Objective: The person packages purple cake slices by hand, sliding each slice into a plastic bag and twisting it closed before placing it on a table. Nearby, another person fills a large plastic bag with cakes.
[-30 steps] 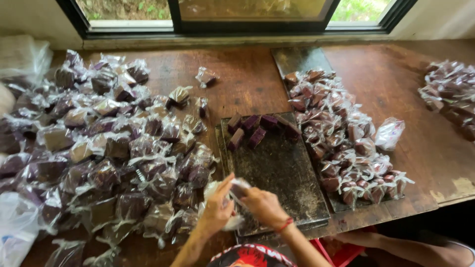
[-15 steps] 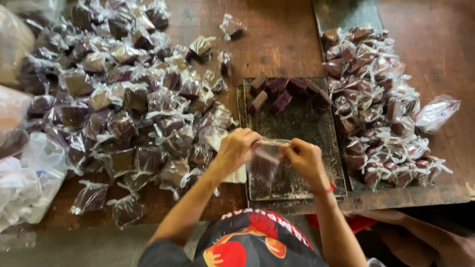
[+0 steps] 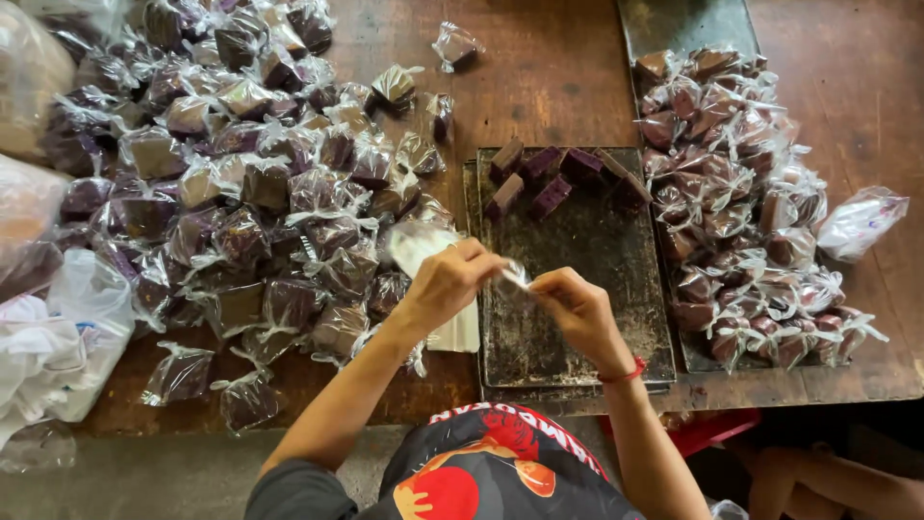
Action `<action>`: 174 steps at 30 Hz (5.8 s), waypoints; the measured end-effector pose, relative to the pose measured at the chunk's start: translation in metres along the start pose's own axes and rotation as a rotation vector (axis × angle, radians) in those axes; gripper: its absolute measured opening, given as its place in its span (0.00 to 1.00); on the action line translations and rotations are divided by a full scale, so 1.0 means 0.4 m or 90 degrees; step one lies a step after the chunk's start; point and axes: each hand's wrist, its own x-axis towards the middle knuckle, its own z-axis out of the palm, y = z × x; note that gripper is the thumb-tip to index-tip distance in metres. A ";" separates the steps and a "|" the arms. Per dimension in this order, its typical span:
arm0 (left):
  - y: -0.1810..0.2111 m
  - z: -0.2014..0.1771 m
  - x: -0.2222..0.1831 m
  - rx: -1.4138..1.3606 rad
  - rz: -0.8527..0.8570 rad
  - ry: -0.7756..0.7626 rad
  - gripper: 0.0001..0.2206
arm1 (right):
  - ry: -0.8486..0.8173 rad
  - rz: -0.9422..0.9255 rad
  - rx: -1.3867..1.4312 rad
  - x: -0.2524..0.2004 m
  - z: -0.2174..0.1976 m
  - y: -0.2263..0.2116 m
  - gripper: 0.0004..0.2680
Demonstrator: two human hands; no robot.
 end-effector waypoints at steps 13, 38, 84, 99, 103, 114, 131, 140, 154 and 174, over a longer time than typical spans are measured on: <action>0.026 0.088 -0.106 -0.471 -0.311 -0.271 0.05 | 0.005 -0.098 -0.084 0.000 0.085 0.031 0.04; 0.059 0.111 -0.143 -0.513 -0.435 0.111 0.05 | 0.087 -0.267 -0.400 -0.030 0.141 0.006 0.04; 0.116 0.107 -0.081 -0.628 -0.401 0.237 0.09 | 0.096 0.081 0.138 -0.054 0.106 0.029 0.06; 0.072 0.194 -0.132 -1.000 -0.520 0.158 0.07 | 0.143 -0.114 -0.213 -0.062 0.131 -0.022 0.04; 0.103 0.155 -0.124 -1.103 -0.569 0.172 0.08 | 0.186 -0.058 -0.145 -0.060 0.123 0.030 0.02; 0.080 0.109 -0.086 -0.680 -0.467 0.374 0.08 | 0.340 0.014 -0.132 -0.051 0.093 0.059 0.03; 0.088 0.142 -0.171 -0.941 -0.401 0.150 0.11 | 0.260 -0.011 -0.165 -0.048 0.141 0.031 0.01; 0.144 0.078 -0.106 -0.124 -0.183 0.130 0.19 | 0.176 0.021 -0.128 -0.014 0.143 0.051 0.06; 0.020 0.051 -0.186 0.005 -0.382 0.021 0.20 | 0.096 -0.254 -0.493 0.267 0.040 0.263 0.15; 0.032 0.158 -0.087 -0.401 -0.504 0.018 0.27 | 0.203 0.032 0.052 0.019 0.130 0.103 0.24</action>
